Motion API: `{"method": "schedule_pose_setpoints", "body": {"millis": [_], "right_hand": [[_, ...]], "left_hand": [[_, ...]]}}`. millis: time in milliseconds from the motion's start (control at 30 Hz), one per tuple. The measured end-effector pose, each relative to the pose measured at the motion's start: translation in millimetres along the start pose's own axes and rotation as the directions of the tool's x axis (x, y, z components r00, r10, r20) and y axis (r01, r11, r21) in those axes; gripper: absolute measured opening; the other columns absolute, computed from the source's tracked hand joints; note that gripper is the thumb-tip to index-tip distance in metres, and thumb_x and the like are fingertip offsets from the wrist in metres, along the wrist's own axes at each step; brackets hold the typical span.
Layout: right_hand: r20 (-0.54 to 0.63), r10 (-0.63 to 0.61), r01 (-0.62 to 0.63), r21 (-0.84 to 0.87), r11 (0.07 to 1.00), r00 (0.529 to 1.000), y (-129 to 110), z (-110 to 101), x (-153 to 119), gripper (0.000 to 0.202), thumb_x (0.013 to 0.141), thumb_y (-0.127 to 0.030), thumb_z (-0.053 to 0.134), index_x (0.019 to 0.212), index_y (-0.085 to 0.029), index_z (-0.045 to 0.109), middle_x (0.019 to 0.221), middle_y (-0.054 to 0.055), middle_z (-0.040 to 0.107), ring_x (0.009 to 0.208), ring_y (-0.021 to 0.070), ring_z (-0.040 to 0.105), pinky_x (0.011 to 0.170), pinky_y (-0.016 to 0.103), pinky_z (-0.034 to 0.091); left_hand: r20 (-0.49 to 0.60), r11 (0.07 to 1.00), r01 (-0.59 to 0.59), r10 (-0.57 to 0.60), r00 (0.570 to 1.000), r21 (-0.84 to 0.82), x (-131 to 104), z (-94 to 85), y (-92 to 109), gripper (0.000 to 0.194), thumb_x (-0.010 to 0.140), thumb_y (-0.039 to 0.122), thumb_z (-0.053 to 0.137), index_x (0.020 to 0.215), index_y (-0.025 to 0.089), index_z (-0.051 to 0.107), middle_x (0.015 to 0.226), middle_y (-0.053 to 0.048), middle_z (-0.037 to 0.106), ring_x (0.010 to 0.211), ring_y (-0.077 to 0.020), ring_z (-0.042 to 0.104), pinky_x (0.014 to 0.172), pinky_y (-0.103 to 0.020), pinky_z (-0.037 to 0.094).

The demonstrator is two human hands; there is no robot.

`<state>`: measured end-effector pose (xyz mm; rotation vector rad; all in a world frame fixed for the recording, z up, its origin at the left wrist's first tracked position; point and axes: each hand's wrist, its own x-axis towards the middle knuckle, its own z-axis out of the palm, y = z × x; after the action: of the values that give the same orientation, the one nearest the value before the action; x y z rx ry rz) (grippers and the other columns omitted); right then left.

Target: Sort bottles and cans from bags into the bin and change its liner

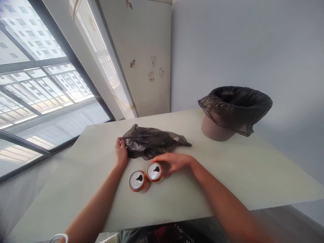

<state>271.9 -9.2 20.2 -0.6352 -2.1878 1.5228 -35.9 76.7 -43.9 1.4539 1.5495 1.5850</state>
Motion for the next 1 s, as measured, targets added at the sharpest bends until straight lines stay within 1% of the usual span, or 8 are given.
{"method": "schedule_pose_setpoints", "body": {"millis": [67,133,267,433,533,700,833,1000], "right_hand": [[-0.027,0.001,-0.001,-0.018,1.0,1.0,-2.4,-6.4,-5.3,0.052,0.082,-0.029,0.08,0.133,-0.024,0.071,0.126,0.007,0.074,0.11,0.0236,0.071,0.099,0.038,0.055],[-0.179,-0.007,0.0,-0.04,0.999,0.984,-3.6,-10.1,-9.3,0.025,0.093,-0.029,0.067,0.115,-0.022,0.077,0.107,0.006,0.077,0.093,0.0203,0.071,0.087,0.035,0.057],[-0.549,-0.078,0.009,-0.127,0.992,0.832,3.3,-4.9,-5.0,0.02,0.099,-0.028,0.057,0.094,-0.023,0.076,0.1,0.006,0.075,0.094,0.021,0.069,0.087,0.036,0.055],[-0.483,-0.095,-0.074,-0.319,0.945,0.87,25.7,10.1,14.3,0.026,0.096,-0.02,0.053,0.094,-0.025,0.078,0.099,0.005,0.077,0.096,0.024,0.07,0.089,0.04,0.055],[-0.533,-0.121,-0.086,-0.347,0.934,0.837,33.1,14.0,18.5,0.025,0.096,-0.019,0.052,0.097,-0.024,0.077,0.12,0.008,0.073,0.106,0.0254,0.068,0.096,0.044,0.053],[-0.664,-0.132,-0.178,-0.378,0.908,0.736,31.9,13.0,15.9,0.03,0.099,-0.019,0.045,0.113,-0.024,0.071,0.139,0.01,0.062,0.098,0.0223,0.067,0.084,0.04,0.055],[-0.762,-0.229,-0.256,-0.459,0.851,0.606,35.1,6.6,15.1,0.031,0.097,-0.015,0.043,0.109,-0.024,0.07,0.126,0.009,0.068,0.115,0.0271,0.063,0.105,0.047,0.049],[-0.864,-0.192,-0.387,-0.393,0.834,0.465,47.2,-5.9,9.7,0.02,0.093,-0.019,0.049,0.101,-0.022,0.067,0.104,0.011,0.07,0.103,0.0303,0.061,0.1,0.05,0.047]], "left_hand": [[0.004,1.0,0.006,-0.006,1.0,-0.005,-0.7,-0.2,1.0,0.025,0.103,0.039,0.046,0.084,0.023,0.052,0.077,0.002,0.051,0.075,-0.0175,0.046,0.07,-0.029,0.036],[0.003,1.0,0.011,-0.011,1.0,-0.012,-1.0,-0.2,2.3,0.027,0.103,0.04,0.046,0.083,0.023,0.051,0.076,0.002,0.05,0.075,-0.0175,0.046,0.07,-0.029,0.036],[0.013,0.999,0.018,-0.018,1.0,-0.026,-0.5,0.7,3.4,0.03,0.102,0.044,0.047,0.081,0.023,0.05,0.074,0.002,0.049,0.073,-0.0174,0.045,0.07,-0.029,0.035],[0.027,0.999,0.024,-0.023,0.999,-0.037,-0.4,1.3,2.8,0.033,0.102,0.047,0.048,0.079,0.023,0.048,0.074,0.002,0.048,0.073,-0.0174,0.044,0.069,-0.029,0.035],[0.043,0.998,0.031,-0.029,0.999,-0.054,-0.8,1.8,2.2,0.035,0.102,0.051,0.048,0.079,0.023,0.048,0.073,0.002,0.047,0.072,-0.0171,0.043,0.068,-0.029,0.035],[0.052,0.996,0.036,-0.032,0.998,-0.086,-0.5,2.2,-0.3,0.04,0.1,0.058,0.051,0.08,0.023,0.049,0.074,0.002,0.046,0.072,-0.0171,0.042,0.068,-0.029,0.035],[0.042,0.994,0.031,-0.027,0.999,-0.106,0.7,2.5,-2.8,0.043,0.099,0.062,0.052,0.081,0.023,0.049,0.078,0.001,0.047,0.074,-0.0174,0.042,0.069,-0.03,0.036],[0.05,0.992,0.046,-0.04,0.998,-0.117,0.5,3.4,-2.7,0.045,0.099,0.065,0.052,0.08,0.024,0.048,0.077,0.001,0.046,0.073,-0.0178,0.043,0.07,-0.031,0.038]]}}
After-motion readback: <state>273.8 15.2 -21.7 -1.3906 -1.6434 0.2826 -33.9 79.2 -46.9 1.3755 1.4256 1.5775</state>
